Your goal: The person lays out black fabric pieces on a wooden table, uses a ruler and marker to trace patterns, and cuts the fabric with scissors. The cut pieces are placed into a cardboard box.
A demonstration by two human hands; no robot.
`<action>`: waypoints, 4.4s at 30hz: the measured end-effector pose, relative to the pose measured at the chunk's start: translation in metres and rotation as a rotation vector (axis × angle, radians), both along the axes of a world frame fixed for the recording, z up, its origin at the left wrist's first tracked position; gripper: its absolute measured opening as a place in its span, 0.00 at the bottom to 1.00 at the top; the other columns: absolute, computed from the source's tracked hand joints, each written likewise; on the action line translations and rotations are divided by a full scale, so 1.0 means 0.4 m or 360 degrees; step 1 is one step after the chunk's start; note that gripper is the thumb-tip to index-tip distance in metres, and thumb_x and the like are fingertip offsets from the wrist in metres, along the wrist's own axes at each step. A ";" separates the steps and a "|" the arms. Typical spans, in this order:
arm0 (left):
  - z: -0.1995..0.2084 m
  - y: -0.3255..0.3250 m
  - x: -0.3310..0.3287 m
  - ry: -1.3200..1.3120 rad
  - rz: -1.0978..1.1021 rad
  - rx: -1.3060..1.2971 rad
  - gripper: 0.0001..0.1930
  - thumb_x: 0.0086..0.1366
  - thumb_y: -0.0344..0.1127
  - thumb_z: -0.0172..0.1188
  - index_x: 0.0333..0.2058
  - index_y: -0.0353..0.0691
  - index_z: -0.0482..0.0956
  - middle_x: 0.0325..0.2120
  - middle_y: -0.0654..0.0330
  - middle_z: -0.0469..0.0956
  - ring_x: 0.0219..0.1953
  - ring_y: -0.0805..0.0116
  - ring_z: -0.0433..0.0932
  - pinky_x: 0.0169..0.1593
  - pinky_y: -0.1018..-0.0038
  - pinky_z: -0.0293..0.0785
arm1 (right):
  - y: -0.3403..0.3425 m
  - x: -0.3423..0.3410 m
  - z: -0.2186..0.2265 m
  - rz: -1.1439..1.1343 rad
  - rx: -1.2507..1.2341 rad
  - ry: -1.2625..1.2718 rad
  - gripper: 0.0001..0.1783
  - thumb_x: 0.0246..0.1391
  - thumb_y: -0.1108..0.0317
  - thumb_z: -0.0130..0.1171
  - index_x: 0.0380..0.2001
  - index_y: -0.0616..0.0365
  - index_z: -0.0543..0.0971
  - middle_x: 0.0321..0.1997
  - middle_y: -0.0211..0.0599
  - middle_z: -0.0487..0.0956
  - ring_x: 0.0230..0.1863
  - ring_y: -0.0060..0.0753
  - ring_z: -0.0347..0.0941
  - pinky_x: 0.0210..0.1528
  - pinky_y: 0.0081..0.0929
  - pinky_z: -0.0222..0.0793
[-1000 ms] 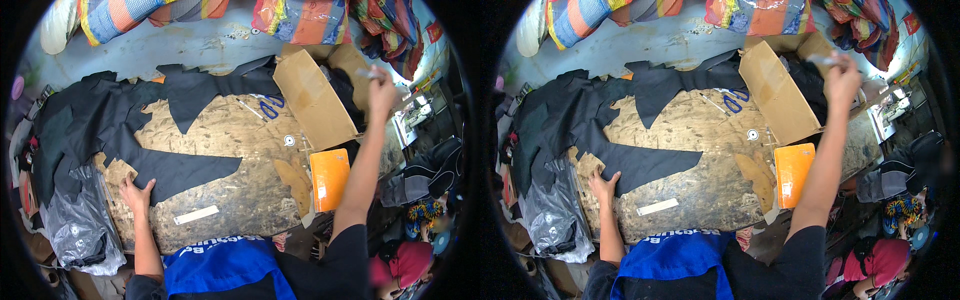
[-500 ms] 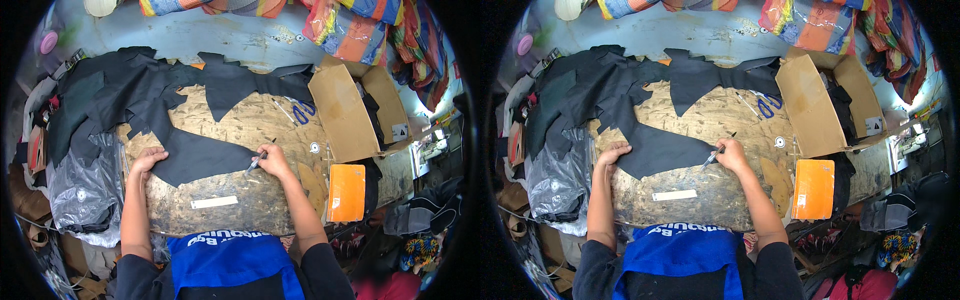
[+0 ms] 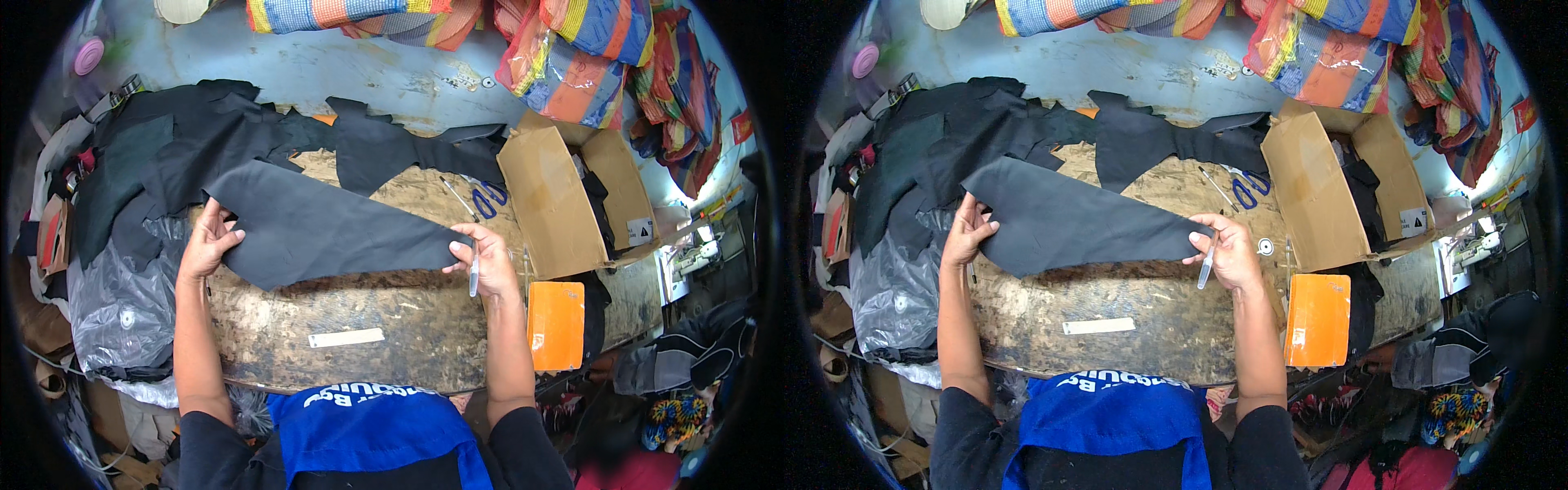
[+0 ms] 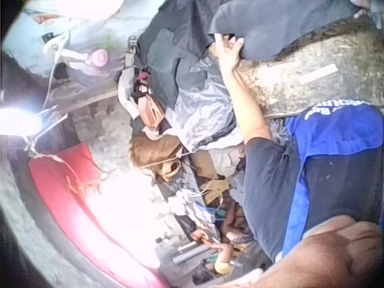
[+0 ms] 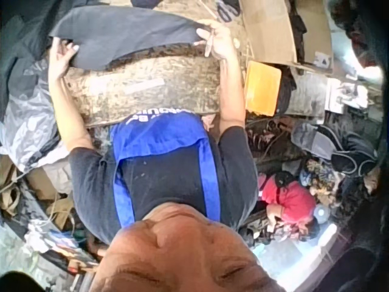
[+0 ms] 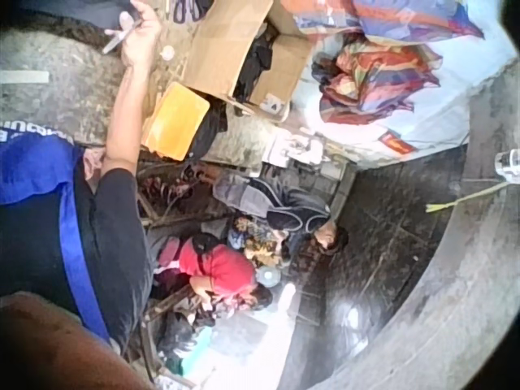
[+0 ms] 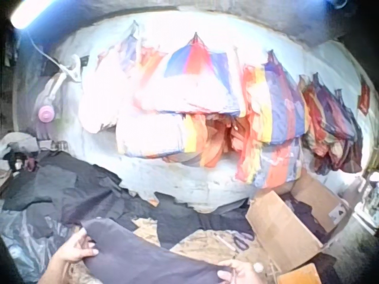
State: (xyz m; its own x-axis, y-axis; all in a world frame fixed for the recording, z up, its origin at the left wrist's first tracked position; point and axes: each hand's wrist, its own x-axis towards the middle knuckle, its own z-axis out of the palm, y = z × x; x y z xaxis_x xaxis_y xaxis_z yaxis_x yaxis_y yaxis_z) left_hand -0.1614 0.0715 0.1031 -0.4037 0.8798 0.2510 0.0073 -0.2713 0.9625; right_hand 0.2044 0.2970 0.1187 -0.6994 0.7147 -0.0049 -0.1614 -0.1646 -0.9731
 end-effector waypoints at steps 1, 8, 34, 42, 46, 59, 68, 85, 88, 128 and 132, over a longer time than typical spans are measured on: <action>0.017 -0.004 -0.006 0.0069 0.0044 0.0006 0.41 0.49 0.17 0.56 0.64 0.36 0.51 0.59 0.56 0.61 0.60 0.66 0.62 0.58 0.71 0.63 | -0.007 -0.005 0.000 0.0028 -0.0013 0.0043 0.14 0.52 0.76 0.59 0.43 0.64 0.74 0.33 0.34 0.78 0.29 0.22 0.76 0.29 0.28 0.81; 0.088 -0.102 -0.008 0.0310 0.0154 -0.0129 0.49 0.47 0.15 0.57 0.66 0.36 0.39 0.63 0.51 0.52 0.58 0.66 0.62 0.46 0.78 0.71 | -0.024 -0.002 -0.009 0.0132 -0.0024 -0.0038 0.17 0.52 0.74 0.60 0.47 0.64 0.74 0.36 0.33 0.77 0.29 0.20 0.74 0.30 0.29 0.81; -0.219 -0.148 -0.100 -0.0634 0.0878 -0.0020 0.15 0.53 0.17 0.58 0.40 0.37 0.75 0.37 0.57 0.79 0.37 0.69 0.79 0.39 0.76 0.77 | -0.215 0.072 -0.171 0.0780 0.0604 -0.1160 0.11 0.39 0.77 0.65 0.31 0.59 0.80 0.25 0.34 0.79 0.29 0.24 0.74 0.32 0.22 0.70; -0.106 -0.104 0.088 0.1648 0.2054 -0.0316 0.32 0.52 0.29 0.65 0.55 0.30 0.64 0.50 0.43 0.68 0.53 0.51 0.68 0.55 0.66 0.65 | -0.061 0.126 -0.155 -0.0043 0.0211 -0.0557 0.09 0.47 0.80 0.62 0.34 0.64 0.78 0.29 0.30 0.78 0.30 0.17 0.72 0.32 0.16 0.69; -0.125 -0.051 0.354 0.1247 0.0660 -0.0314 0.13 0.49 0.28 0.64 0.36 0.34 0.77 0.39 0.53 0.77 0.47 0.55 0.73 0.54 0.62 0.66 | -0.035 0.017 -0.173 0.0208 0.0286 -0.0499 0.08 0.49 0.79 0.61 0.35 0.63 0.78 0.29 0.29 0.77 0.31 0.17 0.71 0.33 0.15 0.67; -0.210 -0.001 0.596 0.1356 -0.0633 -0.0120 0.18 0.54 0.35 0.61 0.43 0.33 0.76 0.49 0.46 0.71 0.56 0.50 0.67 0.57 0.58 0.65 | 0.014 -0.060 -0.217 0.0661 0.0324 -0.0729 0.05 0.48 0.78 0.62 0.30 0.63 0.78 0.29 0.30 0.79 0.31 0.18 0.73 0.36 0.16 0.70; -0.217 0.084 0.633 0.1796 -0.0480 -0.0665 0.36 0.57 0.54 0.57 0.59 0.36 0.63 0.60 0.28 0.47 0.65 0.35 0.41 0.61 0.38 0.41 | 0.007 -0.022 -0.265 -0.0064 0.0497 -0.0574 0.09 0.61 0.67 0.51 0.34 0.62 0.74 0.32 0.38 0.81 0.34 0.21 0.74 0.38 0.19 0.69; -0.245 0.116 0.699 0.1731 -0.0290 -0.0783 0.45 0.55 0.65 0.53 0.59 0.32 0.60 0.61 0.26 0.43 0.66 0.34 0.36 0.61 0.37 0.37 | -0.043 0.017 -0.337 -0.0320 0.0840 -0.0404 0.09 0.63 0.69 0.45 0.37 0.64 0.72 0.39 0.42 0.79 0.45 0.28 0.74 0.53 0.29 0.64; -0.248 0.115 0.698 0.1732 -0.0271 -0.0765 0.45 0.54 0.65 0.53 0.59 0.32 0.60 0.60 0.26 0.43 0.66 0.34 0.36 0.61 0.37 0.37 | -0.046 0.011 -0.327 -0.0283 0.0993 -0.0487 0.09 0.62 0.69 0.47 0.36 0.64 0.73 0.37 0.39 0.81 0.50 0.29 0.69 0.55 0.30 0.62; -0.247 0.108 0.701 0.1793 -0.0254 -0.0804 0.43 0.57 0.62 0.52 0.60 0.32 0.58 0.61 0.30 0.46 0.66 0.34 0.38 0.60 0.35 0.32 | -0.142 -0.042 -0.237 -0.0159 0.0381 -0.0195 0.06 0.55 0.75 0.56 0.35 0.66 0.76 0.29 0.38 0.78 0.29 0.27 0.75 0.34 0.22 0.73; -0.246 0.107 0.698 0.2015 -0.0426 -0.0929 0.43 0.57 0.65 0.48 0.59 0.32 0.61 0.60 0.39 0.55 0.64 0.37 0.46 0.60 0.35 0.36 | -0.196 -0.086 -0.233 0.0285 0.0672 -0.0498 0.06 0.51 0.74 0.59 0.33 0.65 0.78 0.33 0.37 0.79 0.34 0.28 0.75 0.36 0.22 0.72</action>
State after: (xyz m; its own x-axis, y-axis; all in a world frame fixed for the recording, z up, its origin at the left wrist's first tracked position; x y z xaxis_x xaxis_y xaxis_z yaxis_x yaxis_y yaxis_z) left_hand 0.1178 0.1143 0.0046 0.0091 0.9940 -0.1086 0.9480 0.0260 0.3173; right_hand 0.1698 0.2187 0.0255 -0.8214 0.5696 0.0290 0.1408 0.2518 -0.9575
